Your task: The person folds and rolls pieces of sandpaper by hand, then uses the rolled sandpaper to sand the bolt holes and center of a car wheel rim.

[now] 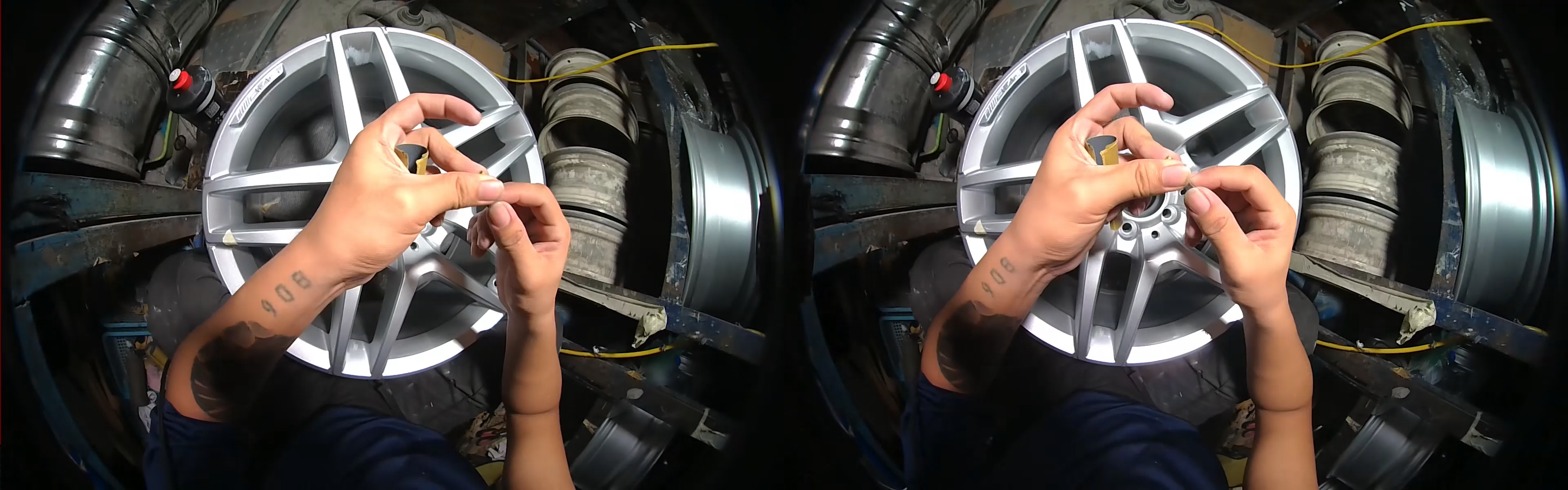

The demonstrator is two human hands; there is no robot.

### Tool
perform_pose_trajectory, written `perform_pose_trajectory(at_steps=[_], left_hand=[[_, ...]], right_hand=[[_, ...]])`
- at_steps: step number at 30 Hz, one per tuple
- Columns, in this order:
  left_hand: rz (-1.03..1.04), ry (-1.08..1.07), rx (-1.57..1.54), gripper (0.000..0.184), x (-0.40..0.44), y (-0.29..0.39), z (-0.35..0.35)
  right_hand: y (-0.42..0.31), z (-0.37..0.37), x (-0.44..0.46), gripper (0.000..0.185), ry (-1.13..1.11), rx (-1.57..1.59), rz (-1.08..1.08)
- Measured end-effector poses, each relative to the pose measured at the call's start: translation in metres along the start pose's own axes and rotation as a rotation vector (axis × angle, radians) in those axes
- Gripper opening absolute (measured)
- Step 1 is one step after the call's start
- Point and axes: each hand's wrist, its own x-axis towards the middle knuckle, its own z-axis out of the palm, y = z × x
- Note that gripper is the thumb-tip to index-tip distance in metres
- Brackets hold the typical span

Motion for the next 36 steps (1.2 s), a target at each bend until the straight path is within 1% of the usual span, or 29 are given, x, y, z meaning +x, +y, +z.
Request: perform_pose_trajectory(at_steps=[3,4,7,9,10,11,13,14,17,19,20,21,23,24,28,31,33,35,36], left_hand=[[-0.02,-0.066,0.005,0.055,-0.001,0.005,-0.001],[-0.015,-0.081,0.014,0.057,-0.001,0.004,-0.002],[0.001,-0.102,0.047,0.064,-0.002,0.007,-0.002],[0.003,-0.089,0.064,0.069,-0.002,0.01,0.004],[0.05,-0.034,0.173,0.078,0.0,0.003,0.005],[0.044,0.048,0.169,0.079,0.002,-0.008,0.004],[-0.117,0.068,0.532,0.077,0.004,-0.007,-0.009],[-0.163,0.044,0.73,0.064,0.006,-0.004,-0.01],[-0.134,-0.219,1.288,0.049,-0.01,-0.007,-0.016],[-0.36,-0.292,1.264,0.042,-0.024,-0.01,-0.013],[-0.43,-0.366,1.38,0.043,-0.029,-0.018,-0.016],[-0.617,-0.387,1.306,0.058,-0.029,-0.02,-0.012],[-0.755,-0.303,1.093,0.075,-0.048,-0.047,-0.02],[-0.96,-0.253,0.882,0.085,-0.046,-0.038,-0.008],[-0.908,-0.02,0.327,0.084,-0.053,-0.063,-0.028],[-0.93,-0.02,0.044,0.083,-0.049,-0.067,-0.038],[-0.934,0.019,0.025,0.083,-0.05,-0.068,-0.031],[-0.938,0.021,0.001,0.084,-0.051,-0.066,-0.027],[-0.905,-0.006,-0.021,0.085,-0.055,-0.069,-0.03]], right_hand=[[0.001,-0.002,-0.002,0.019,-0.078,0.219,0.115],[-0.001,0.0,-0.003,0.021,-0.087,0.257,0.15],[-0.001,0.0,-0.003,0.02,-0.136,0.376,0.164],[-0.003,-0.005,0.0,0.019,-0.076,0.248,0.152],[-0.004,-0.008,0.001,0.019,-0.041,0.186,0.149],[-0.007,-0.009,0.004,0.017,0.03,0.065,0.113],[-0.01,-0.018,0.012,0.017,0.08,-0.328,-0.045],[-0.013,-0.016,0.015,0.015,0.159,-0.442,-0.082],[-0.005,-0.031,0.019,0.014,0.182,-0.594,-0.142],[-0.002,-0.036,0.015,0.014,0.175,-0.678,-0.173],[-0.003,-0.037,0.013,0.014,0.151,-0.738,-0.198],[-0.003,-0.037,0.012,0.015,0.12,-0.797,-0.225],[-0.003,-0.039,0.003,0.014,0.036,-0.944,-0.269],[-0.005,-0.038,-0.002,0.014,0.027,-0.955,-0.247],[-0.004,-0.039,-0.017,0.015,0.003,-0.962,-0.221],[-0.002,-0.041,-0.022,0.017,-0.011,-0.977,-0.191],[0.0,-0.04,-0.022,0.018,-0.019,-0.985,-0.191],[0.001,-0.036,-0.022,0.018,-0.04,-0.985,-0.186],[0.002,-0.034,-0.022,0.018,-0.046,-0.982,-0.183]])
